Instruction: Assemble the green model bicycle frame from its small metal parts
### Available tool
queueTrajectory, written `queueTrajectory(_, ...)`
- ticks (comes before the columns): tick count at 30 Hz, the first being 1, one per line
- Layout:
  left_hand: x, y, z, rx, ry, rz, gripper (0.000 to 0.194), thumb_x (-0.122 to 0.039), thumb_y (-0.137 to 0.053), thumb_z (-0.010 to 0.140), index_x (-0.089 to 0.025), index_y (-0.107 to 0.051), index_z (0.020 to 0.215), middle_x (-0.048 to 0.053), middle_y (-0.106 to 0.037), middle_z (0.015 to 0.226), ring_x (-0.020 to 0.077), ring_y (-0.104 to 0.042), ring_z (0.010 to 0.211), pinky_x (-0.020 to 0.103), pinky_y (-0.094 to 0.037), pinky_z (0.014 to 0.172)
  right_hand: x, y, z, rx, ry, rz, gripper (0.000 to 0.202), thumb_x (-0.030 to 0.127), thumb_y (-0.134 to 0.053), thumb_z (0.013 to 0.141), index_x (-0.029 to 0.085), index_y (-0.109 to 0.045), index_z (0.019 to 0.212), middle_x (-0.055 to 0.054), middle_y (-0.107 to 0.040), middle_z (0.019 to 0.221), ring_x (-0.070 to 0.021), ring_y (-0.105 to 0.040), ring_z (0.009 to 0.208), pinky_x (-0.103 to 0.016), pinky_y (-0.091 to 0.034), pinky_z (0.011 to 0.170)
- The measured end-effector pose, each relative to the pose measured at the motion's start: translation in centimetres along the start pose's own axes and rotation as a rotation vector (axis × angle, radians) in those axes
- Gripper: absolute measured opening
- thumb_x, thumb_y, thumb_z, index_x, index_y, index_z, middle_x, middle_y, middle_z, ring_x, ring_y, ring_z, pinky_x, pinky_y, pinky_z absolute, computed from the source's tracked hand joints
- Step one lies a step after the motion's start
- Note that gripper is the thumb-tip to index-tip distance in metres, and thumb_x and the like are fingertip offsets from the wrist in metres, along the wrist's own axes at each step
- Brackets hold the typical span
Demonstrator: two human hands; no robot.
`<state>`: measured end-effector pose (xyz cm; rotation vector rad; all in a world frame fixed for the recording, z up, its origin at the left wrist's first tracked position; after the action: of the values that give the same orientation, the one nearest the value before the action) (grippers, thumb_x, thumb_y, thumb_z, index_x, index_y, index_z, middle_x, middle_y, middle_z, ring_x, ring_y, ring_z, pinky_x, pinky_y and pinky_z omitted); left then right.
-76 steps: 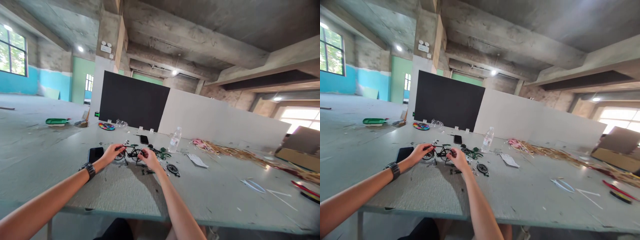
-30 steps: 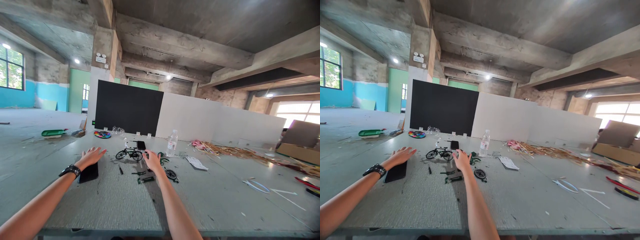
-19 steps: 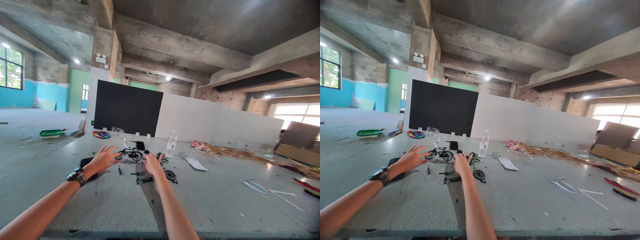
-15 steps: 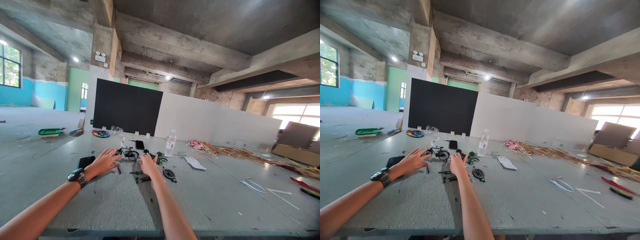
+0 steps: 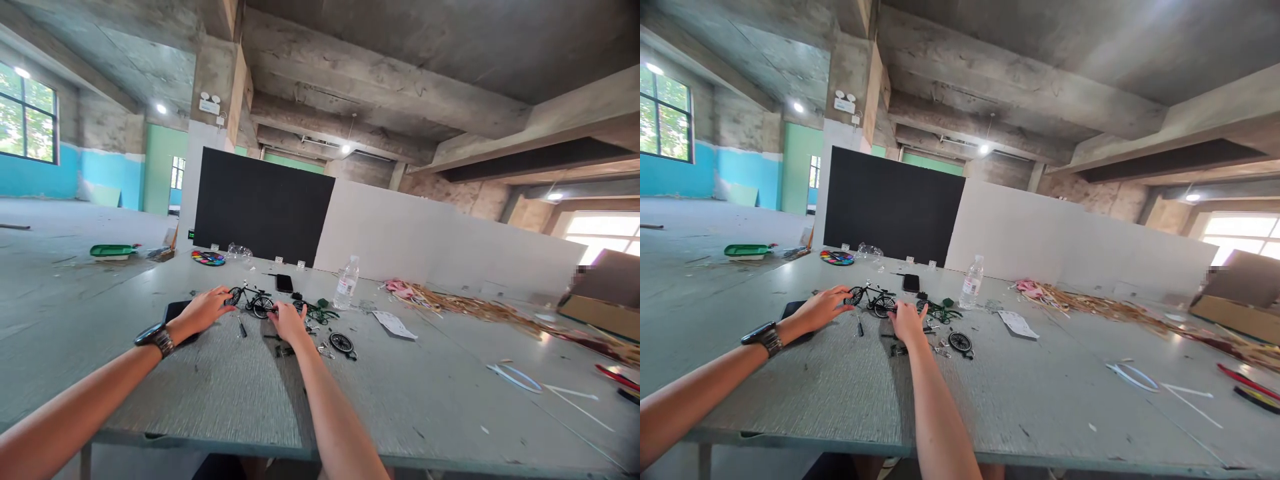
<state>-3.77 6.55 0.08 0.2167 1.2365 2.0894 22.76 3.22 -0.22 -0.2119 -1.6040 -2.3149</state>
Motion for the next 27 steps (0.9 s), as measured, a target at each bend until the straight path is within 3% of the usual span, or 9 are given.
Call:
queueTrajectory(3, 0.1, 0.1, 0.2, -0.012, 0.016, -0.081, 0.029, -0.034, -0.049, 0.1, -0.018, -0.074, 0.104, 0.013, -0.073, 0.114, 0.0267, -0.069, 0.104, 0.035, -0.049, 0.093, -0.2, 0.2, 0.2, -0.001, -0.021, 0.056, 0.008, 0.029, -0.067, 0.094, 0.024, -0.069, 0.101, -0.005, -0.077, 0.102, -0.0265, -0.065, 0.111, -0.065, -0.018, 0.113)
queueTrajectory(5, 0.1, 0.1, 0.2, -0.039, 0.054, -0.125, 0.027, -0.028, -0.05, 0.098, -0.017, -0.069, 0.113, 0.011, -0.073, 0.106, 0.0251, -0.07, 0.098, 0.033, -0.049, 0.09, -0.3, 0.3, 0.2, -0.006, -0.026, 0.102, 0.005, 0.025, -0.071, 0.091, 0.023, -0.068, 0.094, -0.003, -0.077, 0.096, -0.0244, -0.066, 0.105, -0.059, -0.026, 0.11)
queueTrajectory(9, 0.5, -0.5, 0.0, -0.08, 0.15, -0.175, 0.055, -0.021, -0.054, 0.089, -0.01, -0.05, 0.143, 0.011, -0.071, 0.098, 0.0264, -0.068, 0.089, 0.035, -0.048, 0.084, -0.2, 1.0, 0.0, -0.039, 0.04, 0.198, 0.008, 0.02, -0.074, 0.087, 0.021, -0.066, 0.086, -0.003, -0.075, 0.091, -0.0215, -0.067, 0.093, -0.038, -0.042, 0.092)
queueTrajectory(12, 0.8, -0.9, -0.1, -0.078, 0.202, -0.21, 0.054, -0.025, -0.059, 0.084, -0.01, -0.058, 0.136, 0.009, -0.07, 0.085, 0.0287, -0.068, 0.085, 0.036, -0.047, 0.082, 0.3, 1.8, -0.1, -0.081, 0.147, 0.269, 0.01, 0.016, -0.072, 0.087, 0.021, -0.063, 0.083, -0.002, -0.072, 0.09, -0.0185, -0.064, 0.086, -0.028, -0.043, 0.079)
queueTrajectory(15, 0.8, -0.8, 0.0, -0.09, 0.217, -0.279, 0.039, -0.042, -0.065, 0.083, -0.016, -0.073, 0.11, 0.01, -0.073, 0.089, 0.0305, -0.069, 0.093, 0.037, -0.047, 0.089, 1.1, 2.4, -0.3, -0.128, 0.246, 0.322, 0.014, 0.012, -0.069, 0.087, 0.021, -0.061, 0.079, -0.002, -0.069, 0.089, -0.0183, -0.062, 0.086, -0.028, -0.043, 0.08)
queueTrajectory(19, 0.6, -0.4, 0.4, -0.12, 0.218, -0.417, 0.047, -0.06, -0.063, 0.081, -0.018, -0.075, 0.1, 0.01, -0.077, 0.101, 0.03, -0.069, 0.101, 0.035, -0.05, 0.09, 2.1, 2.8, -0.4, -0.167, 0.338, 0.382, 0.016, 0.012, -0.068, 0.087, 0.021, -0.06, 0.077, -0.002, -0.066, 0.089, -0.0195, -0.061, 0.088, -0.03, -0.044, 0.083)
queueTrajectory(22, 0.6, -0.4, 0.6, -0.122, 0.238, -0.519, 0.048, -0.062, -0.056, 0.085, -0.019, -0.075, 0.091, 0.007, -0.079, 0.09, 0.028, -0.072, 0.089, 0.033, -0.052, 0.082, 2.5, 2.9, -0.5, -0.185, 0.368, 0.427, 0.015, 0.013, -0.069, 0.086, 0.021, -0.06, 0.077, -0.003, -0.065, 0.09, -0.0203, -0.061, 0.091, -0.032, -0.045, 0.088)
queueTrajectory(27, 0.3, -0.5, 0.7, -0.143, 0.251, -0.668, 0.046, -0.06, -0.055, 0.087, -0.018, -0.073, 0.088, 0.008, -0.08, 0.092, 0.0266, -0.073, 0.088, 0.033, -0.054, 0.082, 2.4, 2.5, -0.3, -0.208, 0.309, 0.538, 0.012, 0.023, -0.072, 0.084, 0.022, -0.061, 0.082, -0.004, -0.065, 0.092, -0.021, -0.065, 0.088, -0.035, -0.054, 0.085)
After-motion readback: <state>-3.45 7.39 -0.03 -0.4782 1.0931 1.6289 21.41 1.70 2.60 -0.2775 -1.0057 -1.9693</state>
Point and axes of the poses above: each hand's wrist, its own z-axis towards the middle knuckle, its own y-axis out of the back of the hand, x = y × z, the point moved 2 cm from there along z, towards the middle knuckle
